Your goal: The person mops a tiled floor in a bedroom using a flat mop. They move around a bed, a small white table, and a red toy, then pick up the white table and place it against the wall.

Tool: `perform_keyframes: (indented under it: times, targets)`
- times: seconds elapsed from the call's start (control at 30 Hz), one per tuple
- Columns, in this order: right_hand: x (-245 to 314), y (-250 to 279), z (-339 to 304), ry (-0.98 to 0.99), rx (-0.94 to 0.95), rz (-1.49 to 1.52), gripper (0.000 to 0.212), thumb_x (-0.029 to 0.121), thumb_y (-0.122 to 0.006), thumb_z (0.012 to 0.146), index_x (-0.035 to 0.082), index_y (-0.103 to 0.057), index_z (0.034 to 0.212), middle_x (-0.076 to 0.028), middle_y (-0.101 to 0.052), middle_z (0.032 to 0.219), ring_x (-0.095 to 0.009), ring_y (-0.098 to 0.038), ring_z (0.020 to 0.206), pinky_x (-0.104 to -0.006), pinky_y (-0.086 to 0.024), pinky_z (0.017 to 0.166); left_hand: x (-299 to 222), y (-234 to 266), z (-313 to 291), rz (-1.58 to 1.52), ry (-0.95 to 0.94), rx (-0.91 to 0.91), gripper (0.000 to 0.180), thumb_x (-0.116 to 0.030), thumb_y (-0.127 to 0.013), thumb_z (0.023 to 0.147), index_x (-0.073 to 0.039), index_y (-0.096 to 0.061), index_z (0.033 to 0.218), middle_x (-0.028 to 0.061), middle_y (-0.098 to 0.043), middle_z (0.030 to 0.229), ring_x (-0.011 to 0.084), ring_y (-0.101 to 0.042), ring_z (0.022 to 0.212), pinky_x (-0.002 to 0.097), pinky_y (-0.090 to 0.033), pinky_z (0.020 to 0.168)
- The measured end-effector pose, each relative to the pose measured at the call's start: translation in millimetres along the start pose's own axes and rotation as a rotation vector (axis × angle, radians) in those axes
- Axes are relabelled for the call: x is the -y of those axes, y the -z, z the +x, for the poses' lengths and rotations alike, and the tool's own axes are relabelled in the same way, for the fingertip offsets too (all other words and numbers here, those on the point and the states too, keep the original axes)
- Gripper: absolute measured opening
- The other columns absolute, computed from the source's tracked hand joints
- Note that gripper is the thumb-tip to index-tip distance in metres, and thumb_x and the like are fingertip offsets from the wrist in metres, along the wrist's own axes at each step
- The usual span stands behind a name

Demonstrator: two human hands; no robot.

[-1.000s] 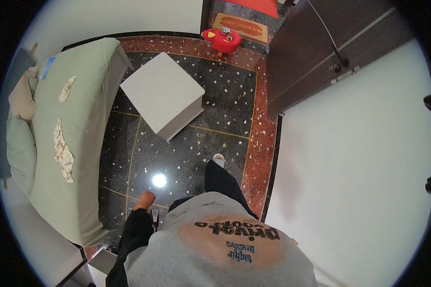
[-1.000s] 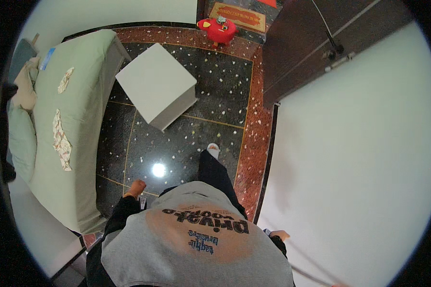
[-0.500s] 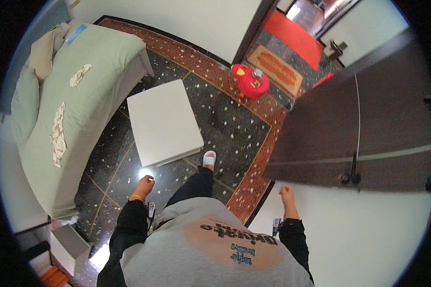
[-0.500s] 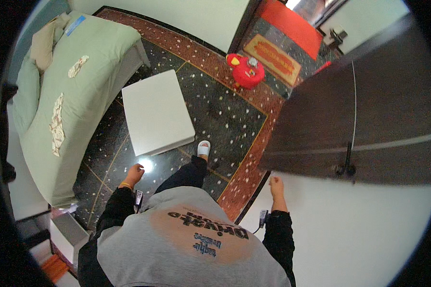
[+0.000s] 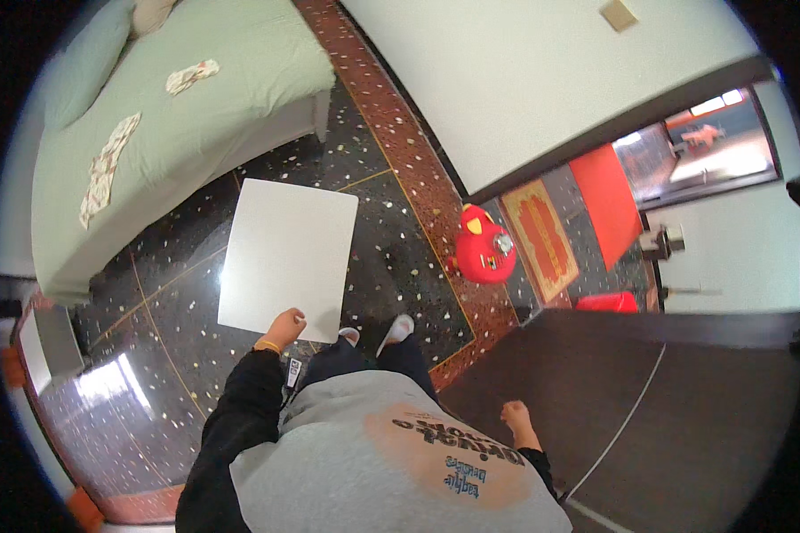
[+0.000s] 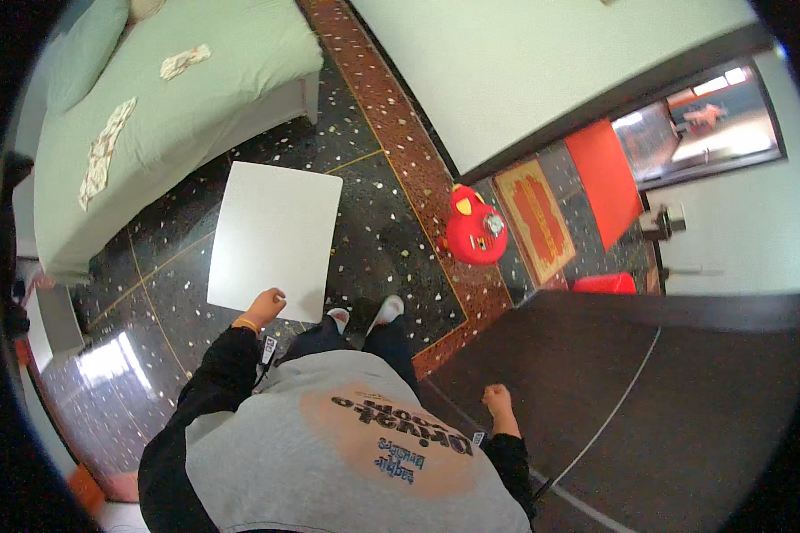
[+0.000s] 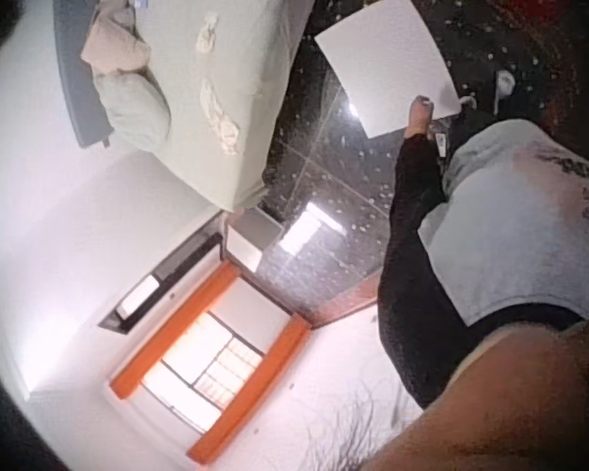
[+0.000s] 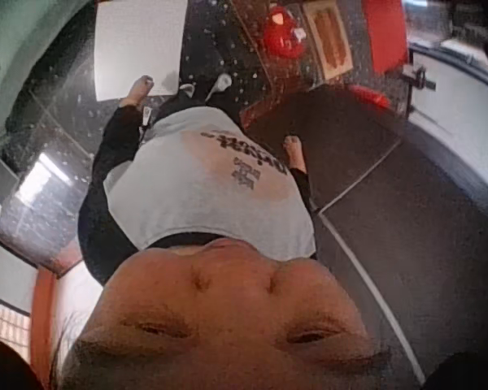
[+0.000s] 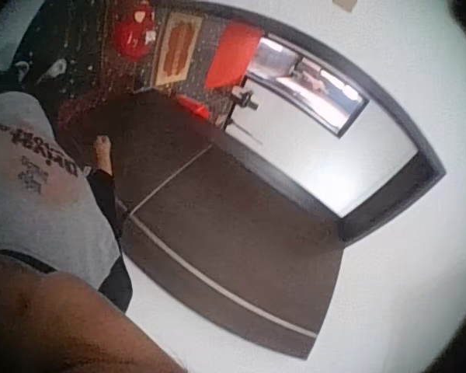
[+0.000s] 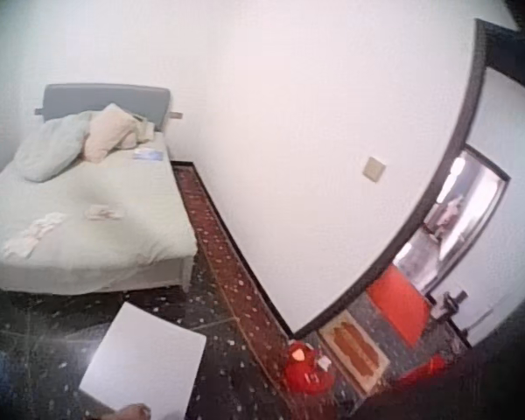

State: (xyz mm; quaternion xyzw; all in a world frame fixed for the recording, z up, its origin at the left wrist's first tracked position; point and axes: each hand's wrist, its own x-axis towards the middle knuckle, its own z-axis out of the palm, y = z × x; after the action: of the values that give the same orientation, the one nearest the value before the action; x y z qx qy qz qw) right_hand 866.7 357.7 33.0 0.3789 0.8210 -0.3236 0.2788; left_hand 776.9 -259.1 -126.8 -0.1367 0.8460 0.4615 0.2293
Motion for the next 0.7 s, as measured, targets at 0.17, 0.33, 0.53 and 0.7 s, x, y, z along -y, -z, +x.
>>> perform_keyframes:
  times: [0.17, 0.33, 0.53, 0.7]
  targets:
    - [77.3, 60.9, 95.7, -0.114, 0.161, -0.169, 0.022, 0.02, -0.054, 0.083, -0.001, -0.058, 0.088, -0.009, -0.058, 0.067, -0.016, -0.056, 0.056, -0.0307, -0.043, 0.048, -25.5, 0.5, 12.4, -0.08, 0.143, -0.266, 0.022, -0.022, -0.059, 0.075, -0.003, -0.06, 0.087, 0.0159, -0.062, 0.075, 0.0312, -0.06, 0.074, 0.0388, -0.047, 0.068]
    - [248.9, 52.5, 237.4, 0.355, 0.229, -0.113, 0.021, 0.02, -0.055, 0.082, 0.001, -0.055, 0.073, -0.003, -0.051, 0.06, -0.011, -0.046, 0.05, -0.0276, -0.038, 0.045, 2.0, -24.8, -14.6, -0.126, 0.473, -0.485, 0.04, -0.039, -0.057, 0.079, 0.0, -0.059, 0.087, 0.019, -0.063, 0.082, 0.0339, -0.06, 0.08, 0.0403, -0.047, 0.071]
    - [450.3, -81.8, 289.0, 0.792, 0.396, -0.459, 0.025, 0.023, -0.058, 0.08, -0.001, -0.056, 0.083, -0.01, -0.059, 0.07, -0.021, -0.058, 0.065, -0.032, -0.046, 0.061, 46.8, -78.9, -43.4, -0.362, 0.832, -0.768, 0.057, -0.05, -0.05, 0.082, 0.007, -0.06, 0.08, 0.0161, -0.061, 0.074, 0.0224, -0.059, 0.07, 0.0352, -0.046, 0.066]
    - [579.2, -220.3, 241.0, 1.02, 0.571, -0.701, 0.026, 0.025, -0.055, 0.079, 0.001, -0.058, 0.089, -0.015, -0.061, 0.084, -0.028, -0.059, 0.082, -0.0365, -0.045, 0.073, 67.7, -99.1, -28.9, -0.657, 1.053, -0.989, 0.065, -0.054, -0.046, 0.084, 0.009, -0.058, 0.079, 0.0123, -0.058, 0.066, 0.0196, -0.056, 0.061, 0.0332, -0.045, 0.06]
